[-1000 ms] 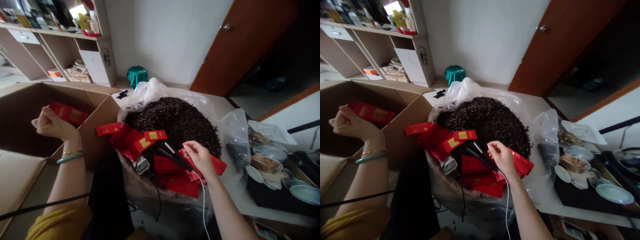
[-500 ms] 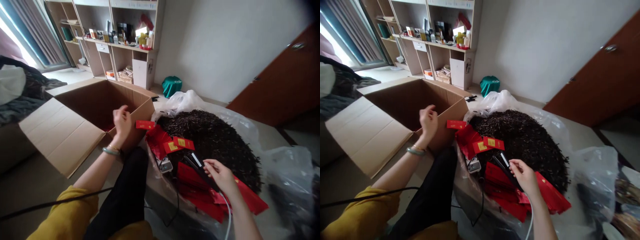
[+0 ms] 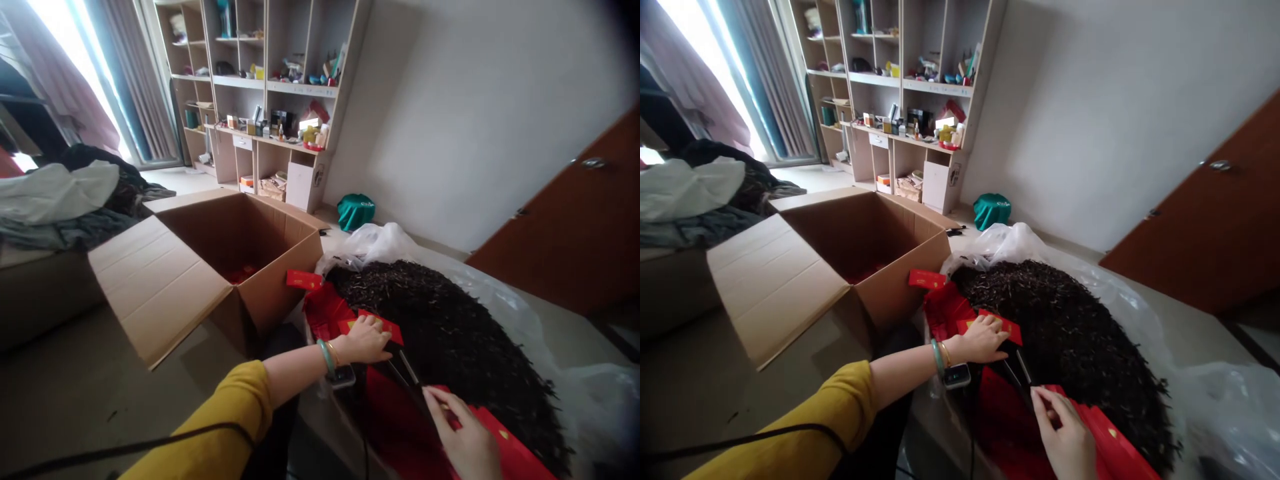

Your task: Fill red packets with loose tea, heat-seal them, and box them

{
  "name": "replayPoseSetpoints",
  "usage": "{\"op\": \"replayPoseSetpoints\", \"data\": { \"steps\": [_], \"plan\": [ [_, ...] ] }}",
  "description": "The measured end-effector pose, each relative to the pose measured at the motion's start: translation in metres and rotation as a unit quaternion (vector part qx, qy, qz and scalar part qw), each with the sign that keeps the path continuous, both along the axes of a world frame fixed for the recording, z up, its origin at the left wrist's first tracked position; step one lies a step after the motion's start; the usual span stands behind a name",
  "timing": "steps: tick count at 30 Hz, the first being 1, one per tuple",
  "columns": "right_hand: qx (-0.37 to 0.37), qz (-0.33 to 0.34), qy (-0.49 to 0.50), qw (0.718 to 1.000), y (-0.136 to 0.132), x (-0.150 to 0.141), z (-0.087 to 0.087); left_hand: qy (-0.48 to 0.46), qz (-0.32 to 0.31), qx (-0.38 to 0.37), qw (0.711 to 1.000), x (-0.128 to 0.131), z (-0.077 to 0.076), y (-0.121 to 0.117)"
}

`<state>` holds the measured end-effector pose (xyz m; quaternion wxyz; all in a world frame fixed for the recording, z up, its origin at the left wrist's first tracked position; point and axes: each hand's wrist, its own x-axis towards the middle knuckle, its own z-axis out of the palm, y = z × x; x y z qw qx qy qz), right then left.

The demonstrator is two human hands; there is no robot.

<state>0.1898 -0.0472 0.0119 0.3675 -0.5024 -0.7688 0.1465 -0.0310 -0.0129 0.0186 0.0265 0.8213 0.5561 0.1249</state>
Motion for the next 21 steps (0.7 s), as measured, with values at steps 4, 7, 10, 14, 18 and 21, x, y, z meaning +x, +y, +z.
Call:
{"op": "replayPoseSetpoints", "data": {
  "steps": [4,7,10,14,18,21],
  "plan": [
    [-0.018,-0.018,0.015,1.000,0.004,-0.003,-0.003,0.020,0.016,0.009,1.000,-0.002,-0.003,0.018],
    [-0.051,-0.032,0.024,0.998,0.007,-0.001,-0.010,0.017,0.019,-0.004,1.000,-0.004,-0.004,0.027],
    [-0.104,-0.047,0.030,0.993,0.012,0.007,-0.015,-0.005,0.023,-0.022,0.999,-0.007,-0.004,0.032],
    [-0.169,-0.054,0.036,0.983,0.020,0.016,-0.015,-0.028,0.048,-0.019,0.998,-0.007,-0.006,0.034],
    [-0.172,-0.068,0.038,0.982,0.020,0.010,-0.011,-0.065,0.027,-0.004,0.997,-0.004,-0.009,0.035],
    [-0.117,-0.077,0.024,0.990,0.018,-0.008,0.001,-0.092,0.000,0.032,0.995,-0.002,-0.010,0.032]
  ]
}}
